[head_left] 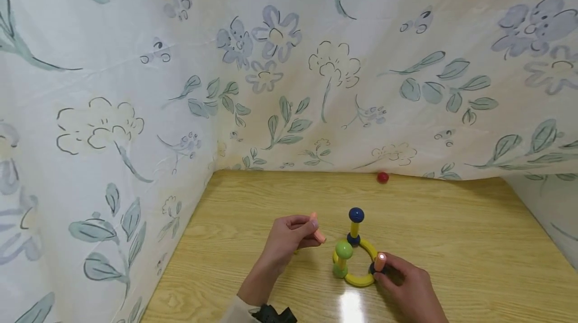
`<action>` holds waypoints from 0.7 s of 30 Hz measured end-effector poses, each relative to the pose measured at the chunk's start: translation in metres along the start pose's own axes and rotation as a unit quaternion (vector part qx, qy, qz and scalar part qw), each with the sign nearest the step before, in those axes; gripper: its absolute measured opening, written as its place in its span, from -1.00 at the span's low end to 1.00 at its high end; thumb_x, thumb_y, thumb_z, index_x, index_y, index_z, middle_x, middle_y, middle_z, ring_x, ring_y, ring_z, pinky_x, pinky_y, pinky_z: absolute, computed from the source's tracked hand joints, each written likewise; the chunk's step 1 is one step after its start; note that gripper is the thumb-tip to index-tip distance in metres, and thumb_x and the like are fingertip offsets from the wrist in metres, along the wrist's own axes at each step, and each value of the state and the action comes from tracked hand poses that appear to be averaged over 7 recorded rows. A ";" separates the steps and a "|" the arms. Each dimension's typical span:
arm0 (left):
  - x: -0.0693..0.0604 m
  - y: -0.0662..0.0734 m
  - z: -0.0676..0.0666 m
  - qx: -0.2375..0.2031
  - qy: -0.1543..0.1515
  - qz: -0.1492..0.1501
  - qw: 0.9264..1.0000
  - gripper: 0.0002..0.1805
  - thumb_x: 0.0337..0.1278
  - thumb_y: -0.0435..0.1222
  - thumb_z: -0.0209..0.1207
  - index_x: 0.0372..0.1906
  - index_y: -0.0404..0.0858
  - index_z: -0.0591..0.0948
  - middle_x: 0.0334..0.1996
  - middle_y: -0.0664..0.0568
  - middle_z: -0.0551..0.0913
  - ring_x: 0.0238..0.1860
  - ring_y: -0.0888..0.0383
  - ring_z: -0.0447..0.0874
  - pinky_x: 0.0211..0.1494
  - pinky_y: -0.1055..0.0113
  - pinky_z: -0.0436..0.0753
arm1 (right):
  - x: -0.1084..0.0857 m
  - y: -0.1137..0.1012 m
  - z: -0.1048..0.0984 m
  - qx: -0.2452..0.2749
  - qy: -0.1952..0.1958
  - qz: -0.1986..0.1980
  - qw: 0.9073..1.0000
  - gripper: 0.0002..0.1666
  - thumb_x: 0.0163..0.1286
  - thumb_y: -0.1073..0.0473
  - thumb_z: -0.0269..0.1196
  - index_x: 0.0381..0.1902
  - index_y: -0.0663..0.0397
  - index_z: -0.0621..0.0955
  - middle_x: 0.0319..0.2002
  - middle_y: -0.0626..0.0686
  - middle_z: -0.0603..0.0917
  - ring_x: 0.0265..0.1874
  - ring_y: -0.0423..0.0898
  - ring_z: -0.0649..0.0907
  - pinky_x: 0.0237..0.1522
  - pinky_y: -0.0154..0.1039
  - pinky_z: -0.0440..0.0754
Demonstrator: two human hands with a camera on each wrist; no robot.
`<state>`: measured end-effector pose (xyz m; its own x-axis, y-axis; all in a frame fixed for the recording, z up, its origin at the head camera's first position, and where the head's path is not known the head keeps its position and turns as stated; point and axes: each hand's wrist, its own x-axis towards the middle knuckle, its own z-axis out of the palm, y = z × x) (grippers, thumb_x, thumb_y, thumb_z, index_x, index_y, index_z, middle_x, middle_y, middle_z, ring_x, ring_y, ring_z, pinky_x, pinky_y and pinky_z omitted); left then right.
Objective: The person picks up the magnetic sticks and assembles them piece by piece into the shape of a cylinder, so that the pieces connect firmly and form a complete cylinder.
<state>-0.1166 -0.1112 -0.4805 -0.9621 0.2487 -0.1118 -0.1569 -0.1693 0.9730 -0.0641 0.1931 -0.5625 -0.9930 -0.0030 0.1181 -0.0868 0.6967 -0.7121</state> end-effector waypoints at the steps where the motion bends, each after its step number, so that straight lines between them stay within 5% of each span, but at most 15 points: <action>1: 0.002 0.000 0.005 -0.004 0.001 -0.001 1.000 -0.60 0.48 -0.21 0.40 0.17 -0.44 0.71 -0.27 -0.11 0.88 -0.21 0.08 0.92 0.00 0.21 0.86 | 0.000 0.000 0.000 0.001 0.001 -0.001 1.000 -0.51 0.21 0.21 0.68 0.11 -0.01 0.82 0.10 0.07 0.86 0.12 0.00 0.81 0.09 -0.14 0.80; 8: 0.008 -0.001 0.028 -0.007 -0.020 -0.017 1.000 -0.62 0.47 -0.21 0.41 0.12 -0.44 0.68 -0.33 -0.08 0.87 -0.28 0.14 0.89 -0.14 0.32 0.84 | 0.000 0.002 -0.001 0.000 0.008 -0.003 1.000 -0.50 0.20 0.22 0.68 0.11 -0.03 0.83 0.09 0.05 0.87 0.11 -0.03 0.80 0.09 -0.13 0.80; 21: 0.029 -0.008 0.030 0.056 -0.049 -0.060 0.995 -0.62 0.50 -0.02 0.36 -0.18 -0.30 0.81 -0.35 0.04 0.74 -0.45 0.23 0.68 -0.32 0.43 0.74 | -0.002 0.004 0.000 0.001 0.021 -0.023 1.000 -0.50 0.19 0.23 0.68 0.11 -0.05 0.83 0.06 -0.01 0.88 0.09 -0.08 0.80 0.09 -0.14 0.81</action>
<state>-0.1367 -0.0737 -0.4854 -0.9104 0.3540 -0.2141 -0.2389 -0.0274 0.9707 -0.0624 0.1960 -0.5661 -0.9839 -0.0050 0.1788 -0.1319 0.6954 -0.7064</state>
